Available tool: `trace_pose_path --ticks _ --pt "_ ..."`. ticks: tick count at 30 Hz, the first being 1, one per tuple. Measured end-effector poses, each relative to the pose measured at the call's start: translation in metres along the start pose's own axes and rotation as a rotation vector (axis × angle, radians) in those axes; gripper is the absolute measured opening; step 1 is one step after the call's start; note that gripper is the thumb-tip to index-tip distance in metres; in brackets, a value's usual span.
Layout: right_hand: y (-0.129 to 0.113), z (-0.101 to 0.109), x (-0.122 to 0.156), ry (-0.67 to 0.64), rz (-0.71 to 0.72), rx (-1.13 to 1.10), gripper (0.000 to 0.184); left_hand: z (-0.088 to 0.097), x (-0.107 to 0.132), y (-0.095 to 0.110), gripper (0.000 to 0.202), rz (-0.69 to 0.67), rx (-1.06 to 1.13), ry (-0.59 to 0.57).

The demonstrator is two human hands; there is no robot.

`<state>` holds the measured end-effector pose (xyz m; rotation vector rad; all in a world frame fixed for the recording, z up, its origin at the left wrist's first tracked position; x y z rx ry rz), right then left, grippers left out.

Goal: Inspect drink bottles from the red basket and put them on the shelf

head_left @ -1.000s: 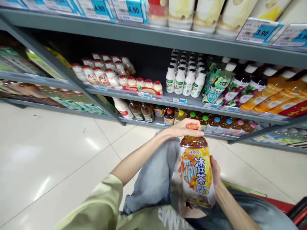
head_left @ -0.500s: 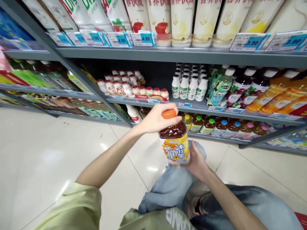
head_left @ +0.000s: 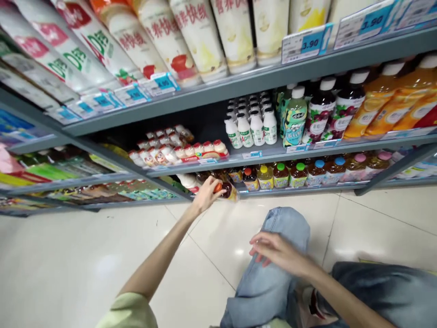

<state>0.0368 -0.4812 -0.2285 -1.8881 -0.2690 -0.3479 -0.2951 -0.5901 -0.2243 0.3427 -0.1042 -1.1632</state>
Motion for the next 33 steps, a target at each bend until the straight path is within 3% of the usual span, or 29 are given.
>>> trace_pose_path --ticks 4,8,11,14,18,24,33 --pt "0.002 -0.002 -0.010 -0.012 -0.008 0.153 0.036 -0.041 -0.012 -0.030 0.034 0.092 0.054 0.108" --pt "0.002 0.004 -0.021 -0.021 -0.065 0.150 0.032 -0.069 -0.019 -0.048 0.033 0.146 0.070 0.220" --pt "0.003 0.007 -0.026 0.063 -0.033 0.320 0.027 -0.087 -0.025 -0.058 0.037 0.202 0.072 0.317" --pt "0.008 0.004 -0.030 0.113 -0.052 0.502 0.025 -0.105 -0.034 -0.061 0.036 0.209 0.062 0.328" --pt "0.016 -0.006 -0.039 0.060 -0.162 0.570 0.028 -0.125 -0.051 -0.063 0.033 0.244 0.045 0.317" --pt "0.014 -0.009 -0.058 -0.014 -0.190 0.615 0.032 -0.140 -0.070 -0.074 0.037 0.299 0.000 0.219" --pt "0.007 -0.009 -0.072 -0.079 -0.266 0.683 0.037 -0.135 -0.100 -0.072 0.039 0.416 -0.095 0.088"
Point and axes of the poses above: each hand's wrist, its own x-axis away from the middle knuckle, its own z-axis out of the back of the hand, y = z × x, the point moved 1 cm from there along -x, towards the middle knuckle, and after that the axes turned 2 degrees about -y, right-handed, at the moved point
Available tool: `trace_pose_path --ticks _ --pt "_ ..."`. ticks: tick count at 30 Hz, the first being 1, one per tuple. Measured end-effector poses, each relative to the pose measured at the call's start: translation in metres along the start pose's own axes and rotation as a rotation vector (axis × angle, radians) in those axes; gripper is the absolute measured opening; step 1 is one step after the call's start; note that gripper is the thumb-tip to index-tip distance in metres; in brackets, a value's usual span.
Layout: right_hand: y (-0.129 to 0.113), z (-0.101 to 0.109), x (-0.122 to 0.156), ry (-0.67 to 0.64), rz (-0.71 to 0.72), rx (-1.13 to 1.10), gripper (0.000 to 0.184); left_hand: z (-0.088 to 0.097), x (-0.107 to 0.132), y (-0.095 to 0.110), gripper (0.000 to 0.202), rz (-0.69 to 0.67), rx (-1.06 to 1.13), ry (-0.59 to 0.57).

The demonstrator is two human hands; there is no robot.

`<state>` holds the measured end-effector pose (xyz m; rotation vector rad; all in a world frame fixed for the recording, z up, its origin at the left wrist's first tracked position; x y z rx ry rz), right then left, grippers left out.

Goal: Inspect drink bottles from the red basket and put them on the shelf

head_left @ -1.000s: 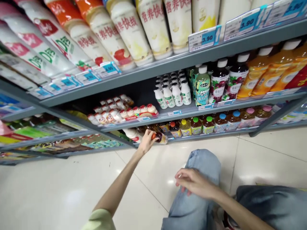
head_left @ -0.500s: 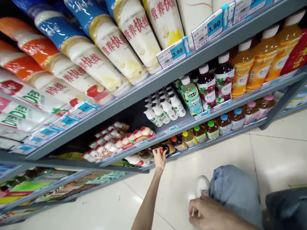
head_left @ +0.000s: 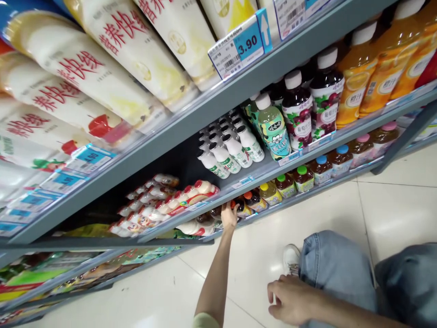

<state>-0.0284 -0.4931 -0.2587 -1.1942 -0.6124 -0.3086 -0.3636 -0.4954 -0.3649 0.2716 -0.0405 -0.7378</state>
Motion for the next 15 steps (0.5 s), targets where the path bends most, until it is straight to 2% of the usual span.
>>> trace_pose_path --ticks 5,9,10,12,13,15 --pt "0.000 -0.001 -0.010 -0.025 0.004 0.116 0.042 0.001 -0.004 0.012 0.038 0.083 -0.044 -0.036" --pt "-0.018 -0.006 -0.025 -0.041 0.055 0.336 0.044 0.007 0.026 0.019 0.055 0.096 0.011 0.049" --pt "-0.024 -0.007 -0.027 -0.063 0.065 0.401 0.042 0.012 0.036 0.020 0.054 0.031 0.069 0.127" --pt "-0.030 -0.004 -0.023 -0.152 0.112 0.509 0.020 0.027 0.058 0.024 0.042 -0.182 0.199 0.211" --pt "-0.030 -0.002 -0.013 -0.173 0.202 0.489 0.013 0.039 0.071 0.025 0.033 -0.266 0.238 0.250" --pt "-0.024 0.004 0.026 -0.151 0.418 0.309 0.013 0.073 0.100 0.030 0.018 -0.392 0.269 0.335"
Point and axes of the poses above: each hand's wrist, its own x-axis away from the middle knuckle, its own z-axis out of the back of the hand, y = z × x, the point moved 1 cm from there along -x, towards the middle knuckle, and after that the axes turned 2 degrees about -y, right-handed, at the moved point
